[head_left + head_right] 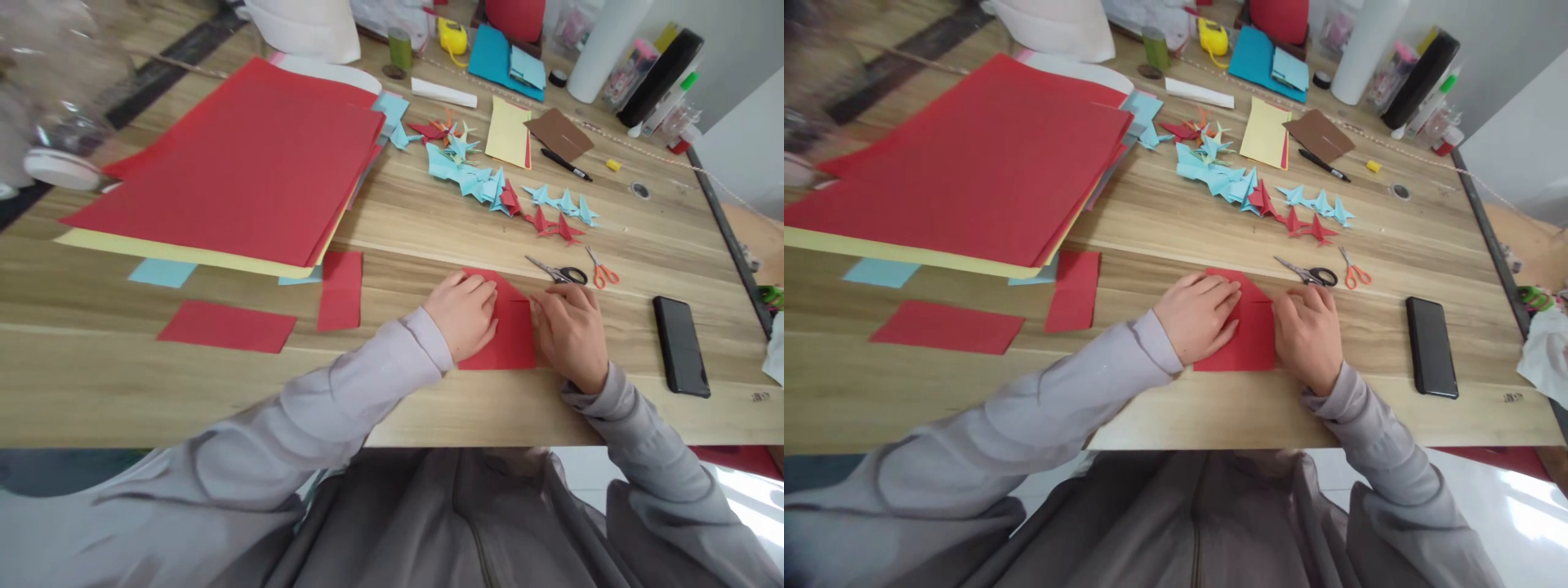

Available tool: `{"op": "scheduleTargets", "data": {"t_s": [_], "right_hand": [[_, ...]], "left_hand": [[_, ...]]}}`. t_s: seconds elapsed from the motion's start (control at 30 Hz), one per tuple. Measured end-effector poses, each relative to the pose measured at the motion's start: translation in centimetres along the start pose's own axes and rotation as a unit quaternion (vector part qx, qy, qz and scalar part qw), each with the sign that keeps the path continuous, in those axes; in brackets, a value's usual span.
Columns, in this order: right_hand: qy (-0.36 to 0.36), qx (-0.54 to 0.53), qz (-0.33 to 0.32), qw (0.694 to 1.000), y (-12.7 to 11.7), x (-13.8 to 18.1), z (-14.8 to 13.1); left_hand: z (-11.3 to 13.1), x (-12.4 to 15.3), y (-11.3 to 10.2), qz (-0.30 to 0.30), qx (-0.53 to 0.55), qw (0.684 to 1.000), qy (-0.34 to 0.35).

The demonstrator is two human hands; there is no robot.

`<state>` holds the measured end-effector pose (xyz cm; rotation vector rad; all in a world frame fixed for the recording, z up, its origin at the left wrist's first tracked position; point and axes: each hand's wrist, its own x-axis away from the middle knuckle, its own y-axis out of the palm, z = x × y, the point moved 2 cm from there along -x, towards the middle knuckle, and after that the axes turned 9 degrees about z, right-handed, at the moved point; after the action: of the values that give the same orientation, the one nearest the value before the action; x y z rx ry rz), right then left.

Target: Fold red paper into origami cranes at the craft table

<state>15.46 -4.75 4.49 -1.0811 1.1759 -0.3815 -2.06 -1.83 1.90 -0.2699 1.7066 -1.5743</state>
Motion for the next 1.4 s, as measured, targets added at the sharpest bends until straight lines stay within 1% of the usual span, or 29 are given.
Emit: {"op": "scheduleTargets", "data": {"t_s": [0.1,0.2,0.3,0.37,0.43,0.5,0.63,0.8,0.9,1.0,1.17,1.3,1.4], "right_hand": [[-0.021,-0.043,-0.033,0.998,1.5,-1.7,-0.1],[-0.029,-0.064,-0.062,0.996,3.2,-2.3,-0.3],[-0.030,-0.073,-0.058,0.995,4.2,-1.7,-0.5],[-0.031,-0.068,-0.055,0.996,4.3,-1.2,-0.7],[-0.032,-0.062,-0.059,0.996,4.2,-0.9,-0.8],[-0.035,-0.057,-0.062,0.996,4.1,-0.8,-0.9],[-0.054,-0.056,-0.052,0.996,4.2,-0.9,-1.1],[-0.052,-0.071,-0.061,0.994,4.4,-0.9,-1.3],[-0.046,-0.073,-0.066,0.994,4.3,-0.9,-1.4],[-0.026,-0.080,-0.068,0.994,4.3,-1.1,-1.3],[0.022,-0.098,-0.071,0.992,4.3,-1.4,-1.1],[0.026,-0.097,-0.076,0.992,4.4,-1.3,-1.0],[0.019,-0.083,-0.079,0.993,4.3,-1.3,-1.2]], "left_hand": [[-0.3,0.0,0.1,0.024,0.014,1.000,-0.001],[-0.8,0.1,-0.2,0.066,0.031,0.997,-0.018],[-2.0,0.4,-0.5,0.122,0.022,0.988,-0.097],[-2.9,0.7,-0.6,0.143,0.009,0.977,-0.156],[-3.4,1.0,-0.5,0.146,0.011,0.972,-0.186],[-3.6,1.1,-0.3,0.144,0.024,0.970,-0.196],[-2.9,1.2,-0.2,0.161,0.043,0.971,-0.172],[-1.6,1.3,-0.4,0.199,0.113,0.969,-0.089],[-1.2,1.4,-0.3,0.191,0.164,0.966,-0.051],[-1.2,1.4,0.0,0.178,0.180,0.967,-0.021],[-1.7,1.4,0.5,0.182,0.148,0.972,-0.021],[-2.0,1.5,0.7,0.188,0.134,0.972,-0.041],[-2.0,1.5,0.8,0.168,0.132,0.976,-0.036]]}}
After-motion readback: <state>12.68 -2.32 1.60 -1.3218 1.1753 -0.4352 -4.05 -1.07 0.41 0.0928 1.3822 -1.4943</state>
